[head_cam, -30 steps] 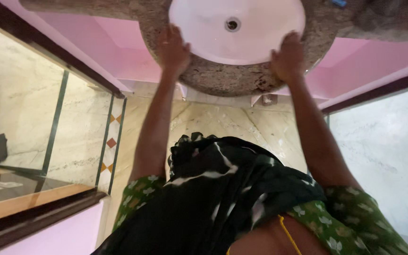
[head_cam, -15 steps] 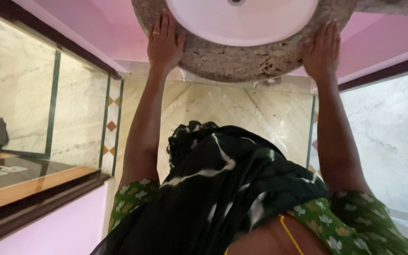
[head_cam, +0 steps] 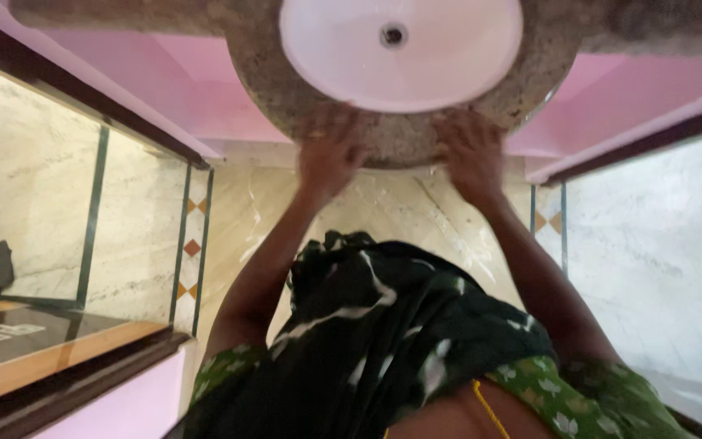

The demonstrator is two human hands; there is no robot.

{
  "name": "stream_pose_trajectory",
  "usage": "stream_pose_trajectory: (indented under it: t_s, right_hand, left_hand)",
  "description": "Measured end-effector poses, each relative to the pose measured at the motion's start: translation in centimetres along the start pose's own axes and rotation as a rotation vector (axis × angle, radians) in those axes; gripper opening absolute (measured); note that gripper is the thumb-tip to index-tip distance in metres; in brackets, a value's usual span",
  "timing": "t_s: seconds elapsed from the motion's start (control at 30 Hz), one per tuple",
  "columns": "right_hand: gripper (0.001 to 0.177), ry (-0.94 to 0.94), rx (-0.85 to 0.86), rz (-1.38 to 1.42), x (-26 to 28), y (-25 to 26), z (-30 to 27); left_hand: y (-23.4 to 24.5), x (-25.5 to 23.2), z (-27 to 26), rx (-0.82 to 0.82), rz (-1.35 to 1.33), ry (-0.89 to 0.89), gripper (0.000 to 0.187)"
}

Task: The person scrubs a white bathroom sink with a blue brush under running water, then rinses the basin by hand. The person repeatedly scrubs the sink basin and countertop area, rinsing the brush and basin throughout the process.

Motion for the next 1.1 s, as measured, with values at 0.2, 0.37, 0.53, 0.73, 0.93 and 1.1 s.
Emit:
stream_pose_trajectory:
  t_s: [0.2,0.37,0.53,0.73,0.93,1.1]
  right_hand:
    - [0.058,-0.234,0.022,-0.162,-7.8,0.8,5.2]
    - [0.061,-0.132,0.349,-0.312,3.8,-4.1,8.3]
    - [0.053,0.125,-0.088,-0.148,5.7,-2.7,1.8]
    - [0.056,-0.292,-0.073,-0.088,-8.6,2.2,1.4]
    - [0.055,-0.182,-0.169,-0.028,-0.8,-0.5,2.3]
    - [0.071,0.017,0.143,-0.023,15.3,-6.0,5.6]
  left_hand:
    - [2.4,9.9,4.7,0.053,0.044,0.319,0.077]
    - [-2.4,-1.9,6.7,0.064,0.137,0.068,0.066]
    - [-1.6,-3.1,0.6,-0.164,0.108,-0.081,0.057]
    - [1.6,10.4,5.9,0.063,-0.013,0.184,0.057]
    - [0.9,13.9,10.0,-0.068,-0.082,0.152,0.074]
    - [-0.4,7.2,2.3,-0.063,-0.061,-0.151,0.070]
Point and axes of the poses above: each hand's wrist, its own z-axis towards the middle knuckle, its own y-axis out of the back of the hand, x = y × z, the point moved 4 cm from there along z, towards the middle knuckle, and after that the axes turned 4 degrees about y, right-handed, at the moved point
